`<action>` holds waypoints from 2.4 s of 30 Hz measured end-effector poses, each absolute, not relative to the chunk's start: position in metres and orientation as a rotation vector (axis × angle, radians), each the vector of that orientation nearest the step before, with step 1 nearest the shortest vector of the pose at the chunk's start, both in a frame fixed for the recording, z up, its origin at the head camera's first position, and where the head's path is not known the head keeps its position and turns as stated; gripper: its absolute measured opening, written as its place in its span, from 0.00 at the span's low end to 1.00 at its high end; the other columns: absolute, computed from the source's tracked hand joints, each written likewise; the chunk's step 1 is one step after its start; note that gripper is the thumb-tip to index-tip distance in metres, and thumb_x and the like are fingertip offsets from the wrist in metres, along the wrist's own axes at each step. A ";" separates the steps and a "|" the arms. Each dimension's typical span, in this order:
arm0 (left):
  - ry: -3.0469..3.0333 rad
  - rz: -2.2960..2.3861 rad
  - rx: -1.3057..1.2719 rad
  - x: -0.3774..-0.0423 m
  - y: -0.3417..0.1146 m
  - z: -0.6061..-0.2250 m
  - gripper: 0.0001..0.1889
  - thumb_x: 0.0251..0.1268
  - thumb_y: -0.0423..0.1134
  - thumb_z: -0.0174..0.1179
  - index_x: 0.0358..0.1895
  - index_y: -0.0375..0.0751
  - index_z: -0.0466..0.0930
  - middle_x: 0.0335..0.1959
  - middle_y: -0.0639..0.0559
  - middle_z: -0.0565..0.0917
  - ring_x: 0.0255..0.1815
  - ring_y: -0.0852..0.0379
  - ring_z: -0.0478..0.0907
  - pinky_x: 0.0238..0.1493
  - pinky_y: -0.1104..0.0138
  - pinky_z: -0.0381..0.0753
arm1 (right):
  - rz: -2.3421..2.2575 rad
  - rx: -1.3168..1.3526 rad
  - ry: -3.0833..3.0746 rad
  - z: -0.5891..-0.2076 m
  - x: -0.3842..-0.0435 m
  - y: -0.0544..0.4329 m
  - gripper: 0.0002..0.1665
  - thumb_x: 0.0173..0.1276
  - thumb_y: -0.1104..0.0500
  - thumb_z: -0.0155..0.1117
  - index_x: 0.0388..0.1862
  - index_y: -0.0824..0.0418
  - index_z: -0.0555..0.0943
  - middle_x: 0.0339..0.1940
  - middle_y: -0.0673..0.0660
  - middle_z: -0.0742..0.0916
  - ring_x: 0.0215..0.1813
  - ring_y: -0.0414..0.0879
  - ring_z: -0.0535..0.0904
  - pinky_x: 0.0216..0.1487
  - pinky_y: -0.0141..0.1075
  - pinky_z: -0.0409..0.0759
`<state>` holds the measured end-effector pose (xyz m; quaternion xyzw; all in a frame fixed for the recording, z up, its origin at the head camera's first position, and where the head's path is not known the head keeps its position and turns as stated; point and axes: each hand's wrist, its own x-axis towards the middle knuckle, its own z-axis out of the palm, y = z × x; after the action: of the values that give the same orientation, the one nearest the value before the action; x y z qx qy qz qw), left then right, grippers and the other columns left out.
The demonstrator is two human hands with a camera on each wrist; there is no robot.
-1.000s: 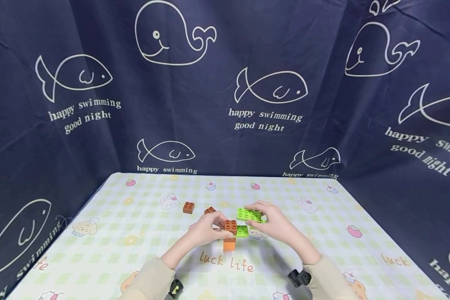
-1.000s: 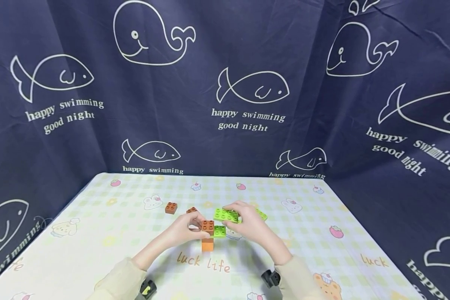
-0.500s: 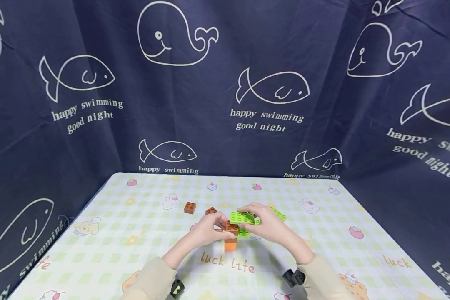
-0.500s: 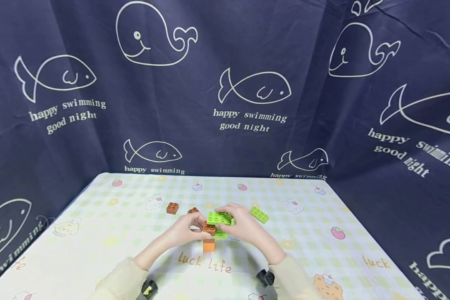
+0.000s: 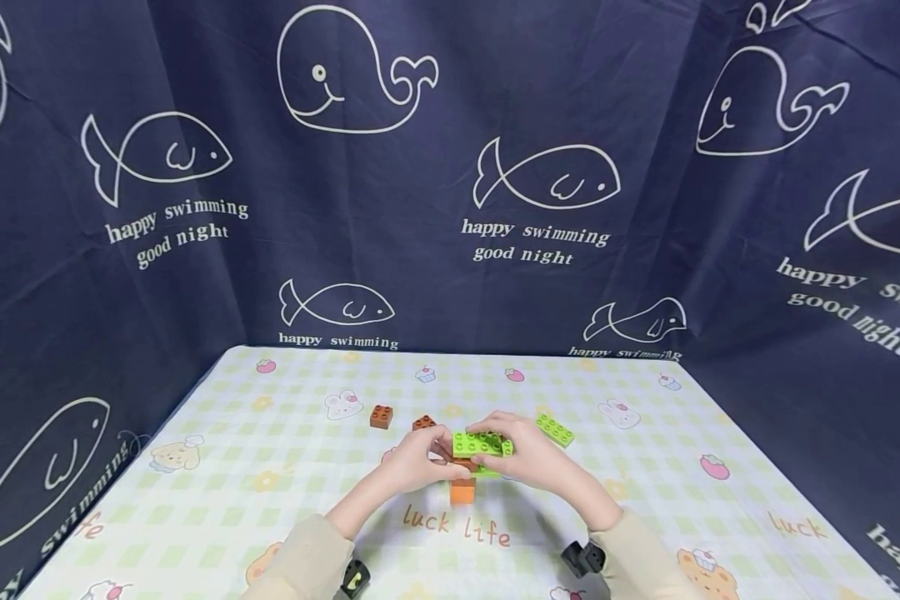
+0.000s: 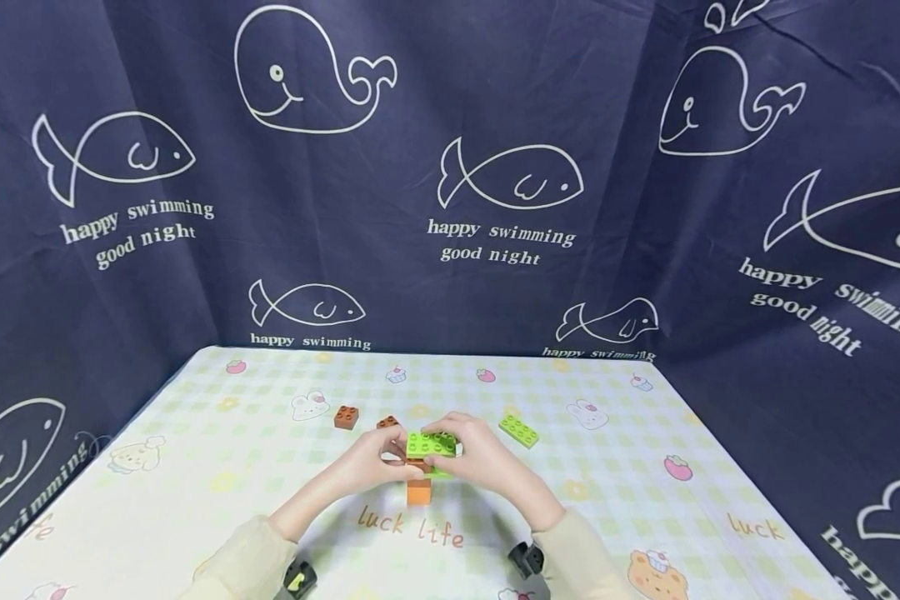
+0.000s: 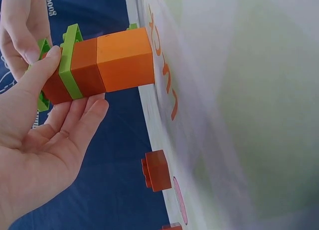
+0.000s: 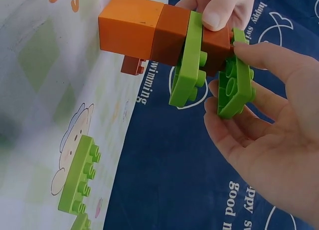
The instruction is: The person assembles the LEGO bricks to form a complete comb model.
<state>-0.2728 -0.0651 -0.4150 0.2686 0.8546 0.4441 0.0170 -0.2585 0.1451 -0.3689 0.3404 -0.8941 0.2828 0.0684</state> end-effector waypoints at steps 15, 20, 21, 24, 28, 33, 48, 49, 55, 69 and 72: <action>2.660 1.355 0.795 -0.273 -0.064 -0.414 0.15 0.51 0.49 0.69 0.34 0.47 0.75 0.34 0.60 0.81 0.41 0.59 0.80 0.39 0.72 0.79 | 0.874 1.031 -2.712 -0.370 -0.258 0.146 0.21 0.60 0.55 0.67 0.53 0.58 0.80 0.45 0.48 0.84 0.51 0.45 0.80 0.56 0.44 0.78; 2.658 1.355 0.802 -0.273 -0.064 -0.414 0.15 0.51 0.49 0.69 0.34 0.47 0.75 0.34 0.59 0.81 0.41 0.59 0.80 0.39 0.72 0.79 | 0.883 1.032 -2.721 -0.370 -0.258 0.147 0.21 0.61 0.55 0.67 0.53 0.58 0.80 0.44 0.47 0.83 0.48 0.44 0.80 0.52 0.39 0.79; 2.656 1.357 0.804 -0.273 -0.064 -0.414 0.15 0.51 0.49 0.69 0.34 0.47 0.75 0.34 0.59 0.81 0.41 0.59 0.80 0.38 0.72 0.80 | 0.886 1.033 -2.722 -0.370 -0.258 0.147 0.21 0.61 0.55 0.67 0.53 0.58 0.80 0.44 0.47 0.83 0.48 0.43 0.80 0.50 0.38 0.79; 2.649 1.366 0.805 -0.273 -0.064 -0.414 0.15 0.51 0.49 0.69 0.35 0.47 0.75 0.34 0.59 0.81 0.41 0.59 0.80 0.39 0.73 0.79 | 0.896 1.037 -2.720 -0.370 -0.258 0.148 0.21 0.61 0.55 0.66 0.53 0.58 0.80 0.44 0.46 0.83 0.47 0.42 0.79 0.48 0.35 0.79; 2.645 1.371 0.802 -0.273 -0.064 -0.414 0.15 0.51 0.48 0.69 0.35 0.46 0.75 0.34 0.59 0.81 0.41 0.59 0.80 0.39 0.74 0.80 | 0.912 1.038 -2.720 -0.370 -0.258 0.148 0.21 0.61 0.55 0.66 0.53 0.58 0.80 0.44 0.46 0.83 0.46 0.42 0.79 0.46 0.33 0.79; 2.660 1.356 0.796 -0.272 -0.064 -0.413 0.15 0.51 0.48 0.69 0.34 0.47 0.75 0.34 0.59 0.81 0.41 0.58 0.80 0.39 0.72 0.79 | 0.913 1.042 -2.718 -0.371 -0.259 0.149 0.21 0.62 0.54 0.66 0.54 0.58 0.80 0.44 0.47 0.83 0.45 0.41 0.79 0.45 0.32 0.78; 2.622 1.391 0.795 -0.270 -0.063 -0.411 0.14 0.51 0.45 0.70 0.35 0.44 0.75 0.35 0.57 0.80 0.41 0.57 0.80 0.39 0.77 0.80 | 0.911 1.086 -2.716 -0.370 -0.260 0.149 0.20 0.61 0.53 0.67 0.52 0.58 0.81 0.36 0.47 0.80 0.32 0.37 0.70 0.33 0.28 0.73; 2.623 1.391 0.798 -0.271 -0.063 -0.411 0.15 0.51 0.45 0.70 0.34 0.44 0.75 0.35 0.56 0.80 0.41 0.57 0.80 0.39 0.77 0.80 | 0.913 1.092 -2.719 -0.369 -0.261 0.149 0.20 0.61 0.53 0.67 0.52 0.58 0.81 0.36 0.47 0.80 0.31 0.37 0.70 0.32 0.28 0.73; 2.655 1.362 0.823 -0.271 -0.063 -0.413 0.15 0.51 0.46 0.70 0.34 0.44 0.74 0.34 0.56 0.80 0.41 0.56 0.81 0.38 0.75 0.80 | 0.909 1.144 -2.740 -0.365 -0.262 0.149 0.20 0.60 0.56 0.68 0.51 0.59 0.81 0.33 0.48 0.78 0.30 0.41 0.70 0.30 0.27 0.71; 2.666 1.352 0.857 -0.272 -0.064 -0.415 0.15 0.50 0.47 0.70 0.34 0.44 0.75 0.34 0.56 0.81 0.40 0.57 0.80 0.39 0.71 0.79 | 0.910 1.141 -2.782 -0.360 -0.264 0.144 0.20 0.57 0.55 0.70 0.49 0.59 0.83 0.27 0.49 0.74 0.30 0.40 0.67 0.31 0.27 0.68; 2.670 1.349 0.865 -0.273 -0.064 -0.415 0.15 0.50 0.46 0.70 0.34 0.43 0.75 0.34 0.56 0.81 0.39 0.56 0.80 0.38 0.73 0.80 | 0.907 1.125 -2.791 -0.360 -0.263 0.143 0.20 0.57 0.55 0.70 0.49 0.58 0.83 0.26 0.49 0.74 0.29 0.41 0.67 0.31 0.27 0.67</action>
<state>-0.2729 -0.0639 -0.4150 0.2777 0.8574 0.4332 0.0135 -0.2632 0.1430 -0.3603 0.3580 -0.8880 0.2887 -0.0007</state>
